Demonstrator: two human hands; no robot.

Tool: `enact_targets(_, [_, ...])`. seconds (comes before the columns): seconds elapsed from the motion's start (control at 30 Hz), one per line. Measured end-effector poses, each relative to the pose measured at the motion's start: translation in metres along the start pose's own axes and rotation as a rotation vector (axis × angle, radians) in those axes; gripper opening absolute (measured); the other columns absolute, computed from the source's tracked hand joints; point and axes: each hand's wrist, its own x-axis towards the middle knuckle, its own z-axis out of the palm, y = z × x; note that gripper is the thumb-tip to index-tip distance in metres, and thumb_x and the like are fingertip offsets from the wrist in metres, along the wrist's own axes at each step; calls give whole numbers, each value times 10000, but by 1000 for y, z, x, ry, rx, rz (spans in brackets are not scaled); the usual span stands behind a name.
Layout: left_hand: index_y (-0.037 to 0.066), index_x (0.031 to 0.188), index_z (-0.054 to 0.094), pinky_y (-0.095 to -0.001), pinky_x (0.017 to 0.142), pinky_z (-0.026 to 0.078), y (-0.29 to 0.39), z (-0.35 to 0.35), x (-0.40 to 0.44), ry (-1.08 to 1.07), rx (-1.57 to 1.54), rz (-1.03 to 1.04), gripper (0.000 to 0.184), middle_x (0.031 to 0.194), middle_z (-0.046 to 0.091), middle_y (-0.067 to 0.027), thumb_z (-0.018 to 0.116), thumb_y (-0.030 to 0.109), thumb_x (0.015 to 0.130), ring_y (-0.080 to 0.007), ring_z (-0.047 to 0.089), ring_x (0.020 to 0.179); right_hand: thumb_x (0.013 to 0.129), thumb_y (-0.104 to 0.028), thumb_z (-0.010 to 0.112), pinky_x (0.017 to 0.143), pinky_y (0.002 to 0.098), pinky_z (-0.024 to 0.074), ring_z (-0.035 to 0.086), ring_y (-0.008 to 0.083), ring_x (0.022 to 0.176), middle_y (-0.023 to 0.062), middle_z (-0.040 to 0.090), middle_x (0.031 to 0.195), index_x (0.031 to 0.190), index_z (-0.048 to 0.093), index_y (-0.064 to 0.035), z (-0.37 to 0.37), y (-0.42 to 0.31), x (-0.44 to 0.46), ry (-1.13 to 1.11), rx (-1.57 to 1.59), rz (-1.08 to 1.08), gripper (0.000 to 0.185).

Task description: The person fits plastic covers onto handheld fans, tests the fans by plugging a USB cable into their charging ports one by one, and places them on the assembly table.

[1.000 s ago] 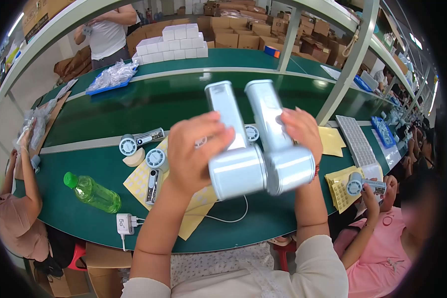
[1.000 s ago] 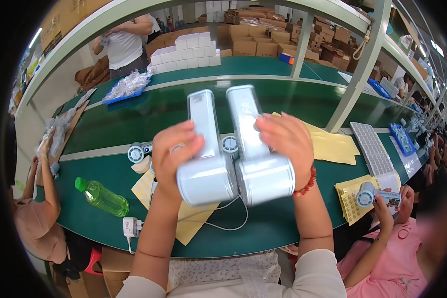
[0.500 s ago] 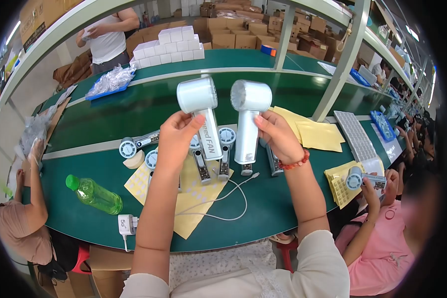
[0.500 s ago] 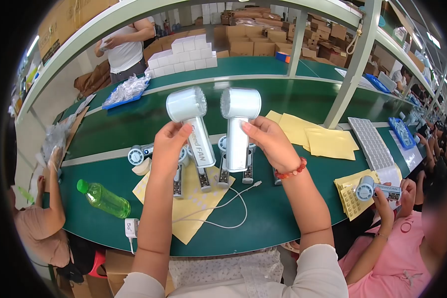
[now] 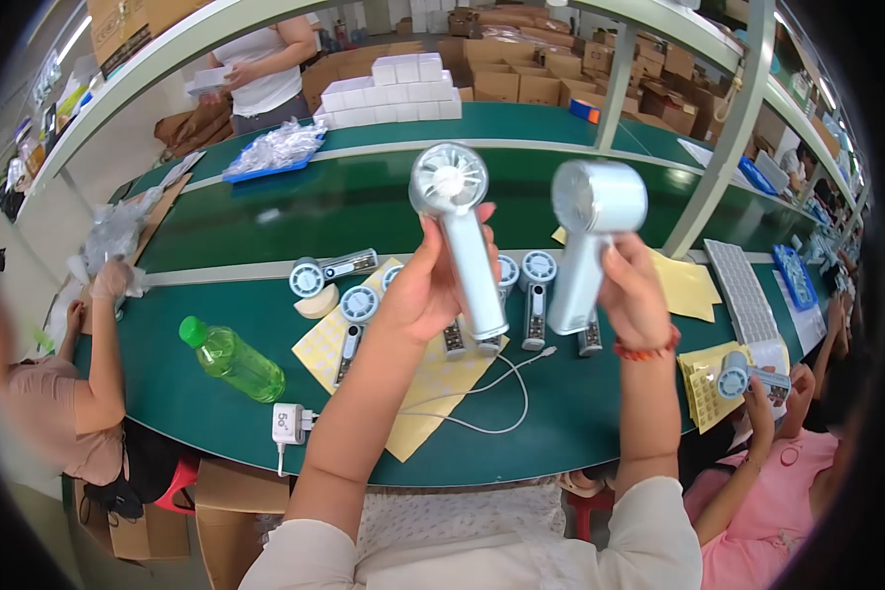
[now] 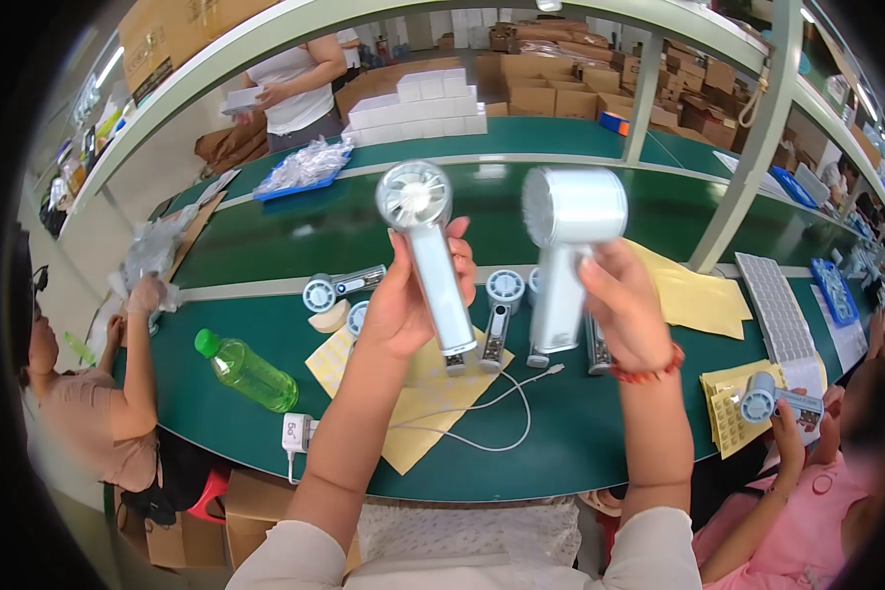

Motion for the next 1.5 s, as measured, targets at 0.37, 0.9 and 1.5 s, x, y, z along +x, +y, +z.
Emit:
enact_targets(0.37, [36, 1092, 541, -403, 858, 534, -29, 20, -10, 319, 66, -167, 477, 991, 628, -117, 525, 482, 923, -230, 632, 915, 782, -167, 741, 643, 272, 477, 582, 134, 684, 73, 630, 771, 905, 581, 34, -68, 8, -92, 619, -1142, 32, 285])
enact_targets(0.9, [31, 1313, 296, -301, 883, 458, -108, -16, -96, 282, 737, -578, 642, 1117, 494, -71, 700, 48, 814, -123, 523, 989, 780, -235, 714, 675, 403, 481, 590, 314, 807, 142, 606, 905, 939, 543, -9, -92, 53, -112, 667, -1530, 346, 325])
enact_targets(1.5, [9, 1185, 229, -265, 786, 467, -132, -21, -114, 474, 951, -305, 587, 1084, 559, -167, 691, 92, 831, -140, 556, 965, 707, -104, 775, 1030, 389, 365, 449, 310, 1261, 155, 474, 1362, 1273, 522, -65, 3, 62, -120, -24, -865, 3, 621])
